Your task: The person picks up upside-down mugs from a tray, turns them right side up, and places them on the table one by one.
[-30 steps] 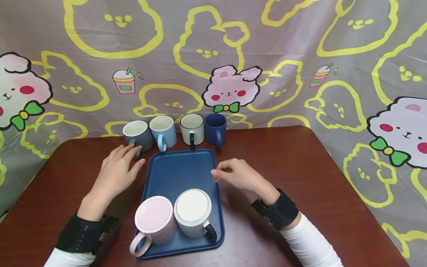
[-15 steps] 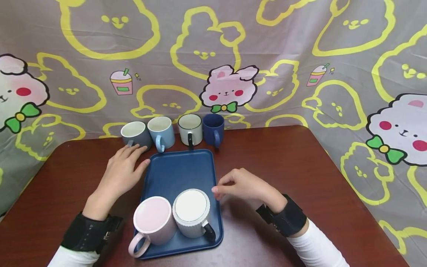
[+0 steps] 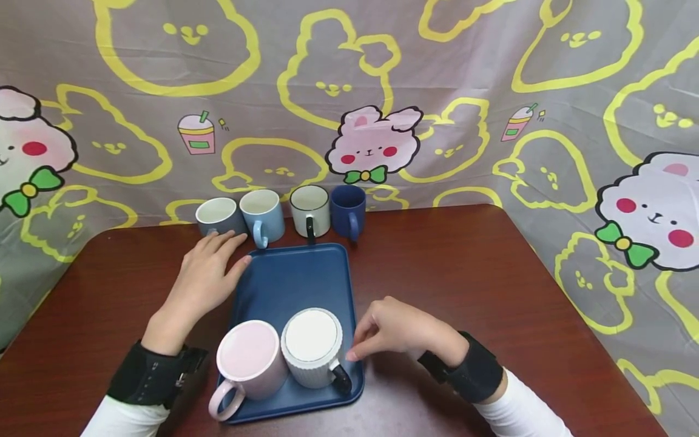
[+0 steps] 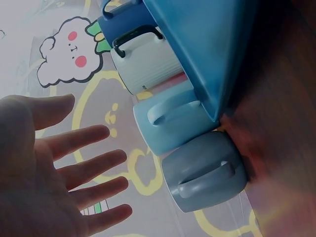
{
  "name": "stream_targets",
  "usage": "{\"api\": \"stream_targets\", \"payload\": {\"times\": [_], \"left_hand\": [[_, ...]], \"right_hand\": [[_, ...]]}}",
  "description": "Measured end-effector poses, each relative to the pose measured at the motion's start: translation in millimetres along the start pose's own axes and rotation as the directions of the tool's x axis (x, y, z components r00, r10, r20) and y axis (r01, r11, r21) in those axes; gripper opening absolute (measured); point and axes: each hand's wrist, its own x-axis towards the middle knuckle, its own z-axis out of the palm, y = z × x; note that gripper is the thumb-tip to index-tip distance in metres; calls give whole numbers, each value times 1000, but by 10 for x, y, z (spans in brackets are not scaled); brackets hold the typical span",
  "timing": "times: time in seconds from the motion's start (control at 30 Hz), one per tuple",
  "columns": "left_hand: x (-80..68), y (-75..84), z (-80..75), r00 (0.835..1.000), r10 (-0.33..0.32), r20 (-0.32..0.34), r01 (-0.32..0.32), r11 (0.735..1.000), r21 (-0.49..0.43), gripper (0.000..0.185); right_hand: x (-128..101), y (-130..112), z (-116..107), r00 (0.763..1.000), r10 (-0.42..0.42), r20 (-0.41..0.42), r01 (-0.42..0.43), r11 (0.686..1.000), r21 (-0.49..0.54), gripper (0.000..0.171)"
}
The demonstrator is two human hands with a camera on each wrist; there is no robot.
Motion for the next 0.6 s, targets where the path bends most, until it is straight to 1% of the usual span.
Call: {"api": "stream_targets", "payload": {"times": [0.17,0.4,0.6], "left_hand": [[16,19,3,1000,7,2,-7,1000,1,49],[26,55,-7,1000,7,9,-7,1000,-2,49],[19,55,-3,1000,10,19,-10,1000,-2,49]], "right_hand": [[9,-32,100,1000,17,21,-18,1000,23,17],[35,-88,257,999,25,30,-24,999,-33,18],[67,-87,362,999,-3,43,5,999,-51,45]]}}
